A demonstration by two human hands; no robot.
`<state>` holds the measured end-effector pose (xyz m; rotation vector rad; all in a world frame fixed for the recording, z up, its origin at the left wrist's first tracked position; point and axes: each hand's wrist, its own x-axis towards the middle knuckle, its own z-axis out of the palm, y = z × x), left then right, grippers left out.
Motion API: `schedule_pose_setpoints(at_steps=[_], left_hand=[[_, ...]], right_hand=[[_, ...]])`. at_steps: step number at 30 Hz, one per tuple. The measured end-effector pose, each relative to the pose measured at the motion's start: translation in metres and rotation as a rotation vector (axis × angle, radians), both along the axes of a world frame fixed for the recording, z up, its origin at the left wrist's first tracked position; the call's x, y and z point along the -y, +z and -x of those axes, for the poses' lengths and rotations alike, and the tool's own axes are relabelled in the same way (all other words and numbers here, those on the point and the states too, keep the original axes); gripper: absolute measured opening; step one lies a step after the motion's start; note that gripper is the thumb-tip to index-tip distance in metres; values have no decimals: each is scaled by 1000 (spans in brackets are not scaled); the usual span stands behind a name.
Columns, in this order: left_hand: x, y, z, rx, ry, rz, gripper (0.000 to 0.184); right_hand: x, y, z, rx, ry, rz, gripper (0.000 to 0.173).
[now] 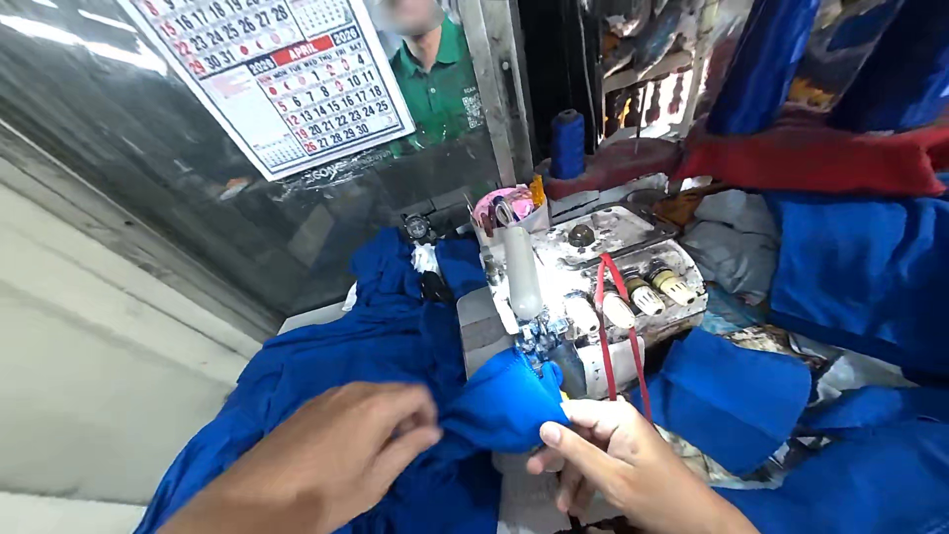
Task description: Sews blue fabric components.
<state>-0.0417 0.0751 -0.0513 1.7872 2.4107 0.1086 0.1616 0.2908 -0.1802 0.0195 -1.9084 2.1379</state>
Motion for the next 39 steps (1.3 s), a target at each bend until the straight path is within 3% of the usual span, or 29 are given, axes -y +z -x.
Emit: schedule_pose_setpoints(at_steps=[3,6,8,12,14,17,19,22,25,27,30,33,39], left_hand=[[-62,0,-32,-87,-245,-231,23],[-104,4,-37,-177,-408,-30,14],[-112,16,-35,-230,-408,81,13],[-111,27,-31,-291,-416,115,15],[-102,31,-31,-191,-411,28,23],[-83,46,-39,150,-283,-294,48],[-83,44,-39,133,-213,-389,47],[-94,17,-37,35,-303,-237,21],[-107,1,-31,-125,-444,10,19],[-112,11,-27,-163,-409,111,11],[-117,28,-23,-201,-399,168,14],[-115,22,-25,-257,-469,146,19],[-108,15,-21,-76,-400,177,23]], right_hand=[[2,-5,2,-36,-51,-225,27],[2,-5,2,-61,-141,-403,27],[1,-4,0,-27,-156,-439,28],[-2,1,2,17,-109,-414,29],[-3,3,0,-9,-97,-414,27],[-7,-1,-4,-12,-102,-448,27],[-6,-6,-6,-7,-106,-433,27],[-3,-4,-2,-38,-129,-485,27],[-4,-5,0,-49,-149,-575,29],[-4,-5,-1,-42,-141,-584,28],[-6,-10,-1,-69,-132,-507,25],[-6,-13,-2,-79,-94,-394,23],[-12,-10,-2,-25,-1,-274,23]])
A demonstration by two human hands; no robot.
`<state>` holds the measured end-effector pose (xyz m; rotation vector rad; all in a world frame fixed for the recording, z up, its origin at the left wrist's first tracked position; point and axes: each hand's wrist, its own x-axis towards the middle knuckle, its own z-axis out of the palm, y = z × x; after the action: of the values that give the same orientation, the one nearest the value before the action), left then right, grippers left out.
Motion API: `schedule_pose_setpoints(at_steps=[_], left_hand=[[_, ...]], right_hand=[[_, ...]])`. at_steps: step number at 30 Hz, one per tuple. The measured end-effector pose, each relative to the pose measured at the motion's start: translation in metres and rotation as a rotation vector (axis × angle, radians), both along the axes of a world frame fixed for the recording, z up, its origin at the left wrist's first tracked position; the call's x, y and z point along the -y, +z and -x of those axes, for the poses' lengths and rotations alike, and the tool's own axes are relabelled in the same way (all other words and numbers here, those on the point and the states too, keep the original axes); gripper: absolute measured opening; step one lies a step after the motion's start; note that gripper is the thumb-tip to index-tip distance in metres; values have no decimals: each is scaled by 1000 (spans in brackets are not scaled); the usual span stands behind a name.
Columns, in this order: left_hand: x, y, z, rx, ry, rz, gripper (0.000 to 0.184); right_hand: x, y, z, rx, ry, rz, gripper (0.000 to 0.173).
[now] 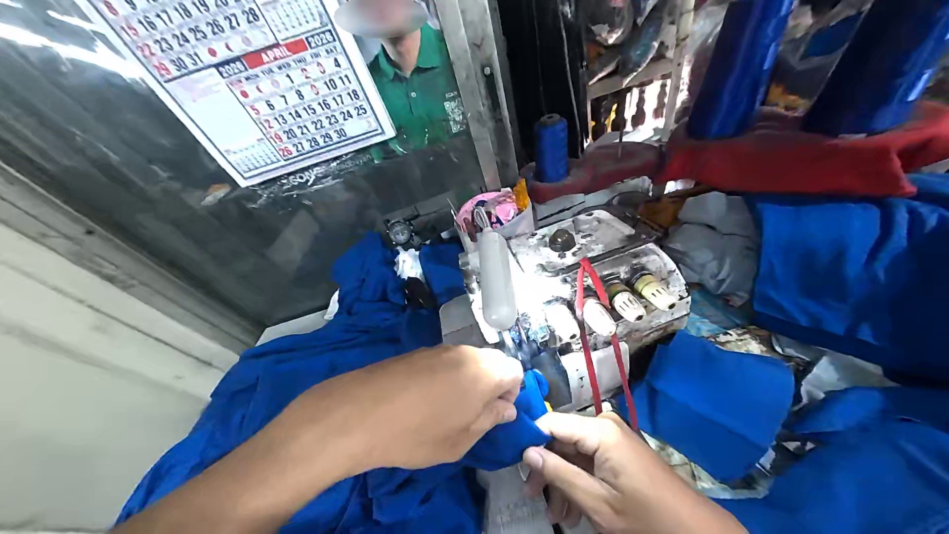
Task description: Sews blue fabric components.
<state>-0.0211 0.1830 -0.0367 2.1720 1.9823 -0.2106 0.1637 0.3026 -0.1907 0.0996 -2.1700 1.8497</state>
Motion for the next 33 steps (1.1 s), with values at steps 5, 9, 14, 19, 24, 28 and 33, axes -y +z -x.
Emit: schedule_pose_setpoints(at_steps=[5,9,14,19,24,28,33], left_hand=[[6,0,-22,-156,-3,-33,25],[8,-7,-17,-5,75,-4,27],[16,-2,1,12,41,-34,25],[16,-19,1,113,27,-153,26],[24,-30,-13,64,82,-185,34],[43,-80,-11,3,254,-472,29],[68,-88,27,49,458,-472,34]], right_hand=[[-8,14,9,62,91,113,22],[-12,16,6,95,144,136,22],[-10,14,3,118,111,161,23],[-7,6,-2,63,80,155,24],[-6,2,4,-24,5,141,23],[-1,-9,9,-62,-152,-104,28],[11,-11,-2,-13,47,-175,40]])
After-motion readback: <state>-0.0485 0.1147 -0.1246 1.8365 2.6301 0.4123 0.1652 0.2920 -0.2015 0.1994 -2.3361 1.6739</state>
